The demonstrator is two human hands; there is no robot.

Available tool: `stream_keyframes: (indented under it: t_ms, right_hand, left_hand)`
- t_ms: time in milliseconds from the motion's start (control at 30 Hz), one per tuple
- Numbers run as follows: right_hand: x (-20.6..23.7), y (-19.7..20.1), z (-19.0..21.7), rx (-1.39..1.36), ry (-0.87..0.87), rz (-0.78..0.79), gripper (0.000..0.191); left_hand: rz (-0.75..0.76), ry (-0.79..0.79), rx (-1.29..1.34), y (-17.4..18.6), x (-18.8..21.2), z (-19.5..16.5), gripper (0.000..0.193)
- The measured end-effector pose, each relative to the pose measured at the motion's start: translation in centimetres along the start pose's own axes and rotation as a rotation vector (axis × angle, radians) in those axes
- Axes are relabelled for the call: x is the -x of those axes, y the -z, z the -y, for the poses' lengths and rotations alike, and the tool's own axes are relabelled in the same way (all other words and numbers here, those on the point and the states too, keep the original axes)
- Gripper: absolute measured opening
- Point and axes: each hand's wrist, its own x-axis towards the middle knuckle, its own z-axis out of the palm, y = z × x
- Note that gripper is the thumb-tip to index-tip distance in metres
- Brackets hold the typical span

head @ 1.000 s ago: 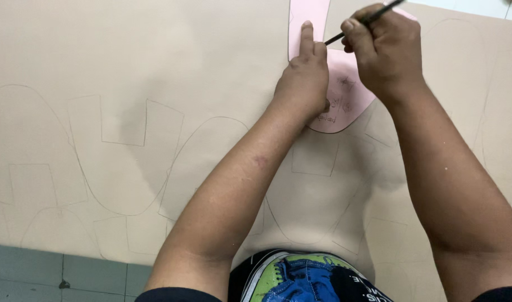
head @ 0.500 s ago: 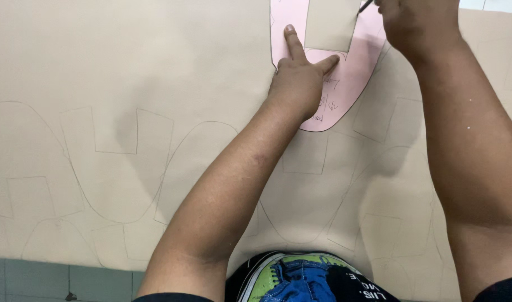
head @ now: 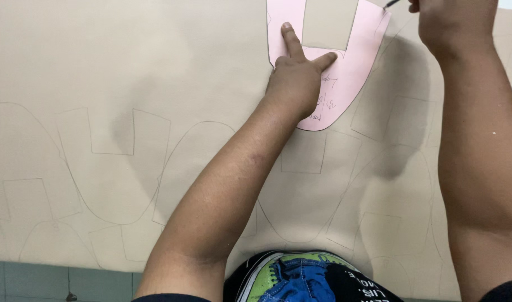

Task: The person lays a sheet of pattern material over a work table and smooths it flat. They place a pink shoe upper template on the sheet, hold it steady with one hand, and trace around its edge with a pen, repositioning the template to trace additional outlines on the sheet.

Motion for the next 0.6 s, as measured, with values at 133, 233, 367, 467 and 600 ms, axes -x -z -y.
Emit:
stream_keyframes:
  t_ms: [133,233,367,467,600]
  right_hand:
    - [1.9,0.6,-1.1,-0.218,0.11,-0.095,0.021]
    - [4.2,0.2,-0.9,-0.184,0.25,-0.153,0.017]
    - [8.9,-0.1,0.7,-0.15,0.177,-0.151,0.015]
    - [13.5,-0.2,3.2,-0.1,0.133,-0.078,0.019]
    - [16.6,-1.0,7.0,-0.163,0.282,-0.04,0.013]
  left_hand:
    - [-0.078,-0.018,0.01,-0.3,-0.2,0.2,0.086]
    - [-0.095,-0.027,0.016,-0.8,-0.4,0.3,0.086]
    - [-0.104,-0.021,0.002,-1.2,-0.6,0.2,0.085]
    - [-0.105,-0.008,0.043,-1.0,-0.4,0.6,0.088]
    - [-0.184,-0.025,-0.106,-0.3,0.1,1.5,0.113]
